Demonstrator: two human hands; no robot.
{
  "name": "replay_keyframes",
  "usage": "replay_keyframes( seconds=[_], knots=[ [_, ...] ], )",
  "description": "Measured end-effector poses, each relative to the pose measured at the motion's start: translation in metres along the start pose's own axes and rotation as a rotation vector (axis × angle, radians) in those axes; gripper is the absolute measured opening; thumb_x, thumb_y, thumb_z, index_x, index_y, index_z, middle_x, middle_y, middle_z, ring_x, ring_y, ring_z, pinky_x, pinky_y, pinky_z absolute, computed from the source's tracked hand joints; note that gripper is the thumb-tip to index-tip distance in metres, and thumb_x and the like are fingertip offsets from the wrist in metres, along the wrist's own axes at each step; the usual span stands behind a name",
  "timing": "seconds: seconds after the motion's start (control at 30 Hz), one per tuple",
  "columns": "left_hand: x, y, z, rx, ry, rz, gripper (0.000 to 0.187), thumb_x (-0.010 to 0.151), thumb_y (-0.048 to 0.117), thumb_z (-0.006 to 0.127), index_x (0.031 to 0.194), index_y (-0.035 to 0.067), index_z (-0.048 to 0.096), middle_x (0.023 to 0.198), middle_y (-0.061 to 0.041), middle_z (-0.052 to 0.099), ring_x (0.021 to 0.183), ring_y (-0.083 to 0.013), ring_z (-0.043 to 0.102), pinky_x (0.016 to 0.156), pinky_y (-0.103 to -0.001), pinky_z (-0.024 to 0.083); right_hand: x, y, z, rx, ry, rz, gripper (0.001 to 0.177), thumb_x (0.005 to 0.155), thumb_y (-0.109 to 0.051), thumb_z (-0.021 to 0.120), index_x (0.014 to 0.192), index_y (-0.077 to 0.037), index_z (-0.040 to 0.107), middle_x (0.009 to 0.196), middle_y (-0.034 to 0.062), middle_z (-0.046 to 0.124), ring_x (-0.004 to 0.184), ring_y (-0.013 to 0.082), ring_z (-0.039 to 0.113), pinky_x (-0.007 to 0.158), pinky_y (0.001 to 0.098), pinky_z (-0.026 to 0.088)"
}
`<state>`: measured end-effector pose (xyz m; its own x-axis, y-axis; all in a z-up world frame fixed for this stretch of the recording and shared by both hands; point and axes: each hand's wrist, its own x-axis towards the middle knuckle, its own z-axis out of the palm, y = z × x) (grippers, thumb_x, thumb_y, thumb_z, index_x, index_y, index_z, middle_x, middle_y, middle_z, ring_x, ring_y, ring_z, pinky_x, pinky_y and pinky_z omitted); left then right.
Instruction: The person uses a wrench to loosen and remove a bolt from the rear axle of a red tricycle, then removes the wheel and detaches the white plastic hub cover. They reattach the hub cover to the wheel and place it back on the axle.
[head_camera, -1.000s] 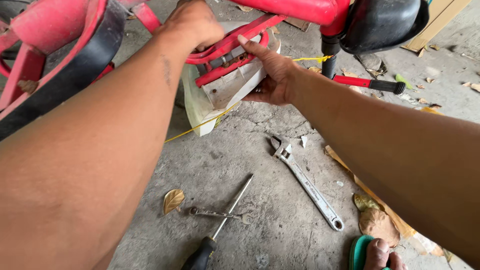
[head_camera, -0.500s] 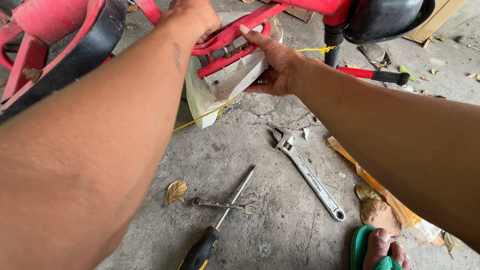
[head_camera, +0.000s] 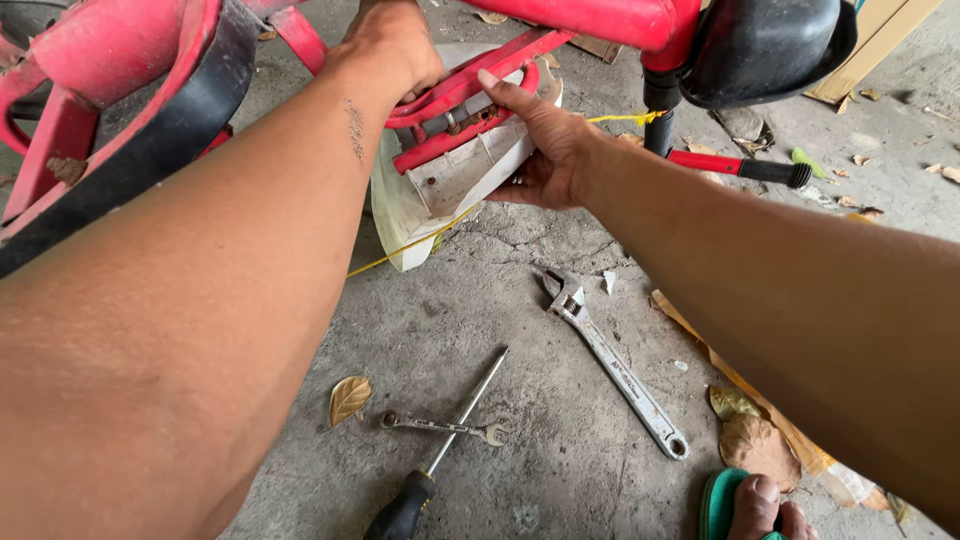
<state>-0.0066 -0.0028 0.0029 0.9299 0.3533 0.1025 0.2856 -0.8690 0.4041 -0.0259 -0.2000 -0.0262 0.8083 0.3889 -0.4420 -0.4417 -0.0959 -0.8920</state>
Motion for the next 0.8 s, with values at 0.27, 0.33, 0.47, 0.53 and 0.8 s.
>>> replay_keyframes(
  seconds=[0.27, 0.33, 0.47, 0.53, 0.8],
  knots=[
    [-0.007, 0.005, -0.017, -0.028, -0.046, 0.048, 0.021, 0.081, 0.015, 0.070, 0.099, 0.006, 0.077, 0.099, -0.015, 0.072, 0.100, -0.0286, 0.071, 0.082, -0.041, 0.057, -0.001, -0.002, 0.000, 0.024, -0.011, 0.012, 0.086, 0.060, -0.064, 0.081, 0.126, -0.010, 0.067, 0.124, 0.0097, 0.075, 0.113, 0.0267, 0.075, 0.101, 0.0521, 0.061],
    [-0.006, 0.003, -0.016, -0.021, -0.143, -0.048, 0.026, 0.086, 0.027, 0.072, 0.100, 0.006, 0.078, 0.102, -0.010, 0.080, 0.100, -0.0219, 0.078, 0.088, -0.037, 0.058, -0.003, -0.003, 0.003, 0.018, 0.018, 0.013, 0.087, 0.061, -0.064, 0.081, 0.127, -0.010, 0.066, 0.125, 0.0098, 0.075, 0.113, 0.0267, 0.074, 0.101, 0.0523, 0.060],
    [-0.002, 0.002, -0.009, -0.040, 0.026, 0.039, 0.028, 0.080, 0.018, 0.077, 0.105, 0.007, 0.075, 0.116, -0.015, 0.074, 0.108, -0.0296, 0.070, 0.090, -0.041, 0.056, -0.003, -0.005, 0.003, 0.027, 0.019, 0.014, 0.089, 0.059, -0.063, 0.082, 0.129, -0.010, 0.064, 0.127, 0.0096, 0.073, 0.115, 0.0266, 0.073, 0.102, 0.0524, 0.060],
    [-0.001, 0.001, -0.003, 0.008, 0.115, 0.147, 0.028, 0.079, 0.016, 0.077, 0.105, 0.007, 0.075, 0.122, -0.019, 0.068, 0.109, -0.0346, 0.066, 0.088, -0.043, 0.055, -0.004, -0.003, 0.001, 0.027, -0.002, 0.019, 0.091, 0.058, -0.063, 0.082, 0.129, -0.010, 0.064, 0.127, 0.0097, 0.073, 0.116, 0.0266, 0.073, 0.102, 0.0519, 0.060],
    [-0.006, -0.017, 0.002, -0.142, 0.044, 0.372, 0.029, 0.087, 0.005, 0.062, 0.103, 0.021, 0.080, 0.115, -0.010, 0.075, 0.109, -0.0279, 0.070, 0.094, -0.041, 0.056, -0.001, -0.004, 0.002, 0.041, -0.015, 0.029, 0.089, 0.058, -0.064, 0.082, 0.127, -0.010, 0.065, 0.128, 0.0092, 0.073, 0.115, 0.0267, 0.073, 0.102, 0.0514, 0.060]
  ],
)
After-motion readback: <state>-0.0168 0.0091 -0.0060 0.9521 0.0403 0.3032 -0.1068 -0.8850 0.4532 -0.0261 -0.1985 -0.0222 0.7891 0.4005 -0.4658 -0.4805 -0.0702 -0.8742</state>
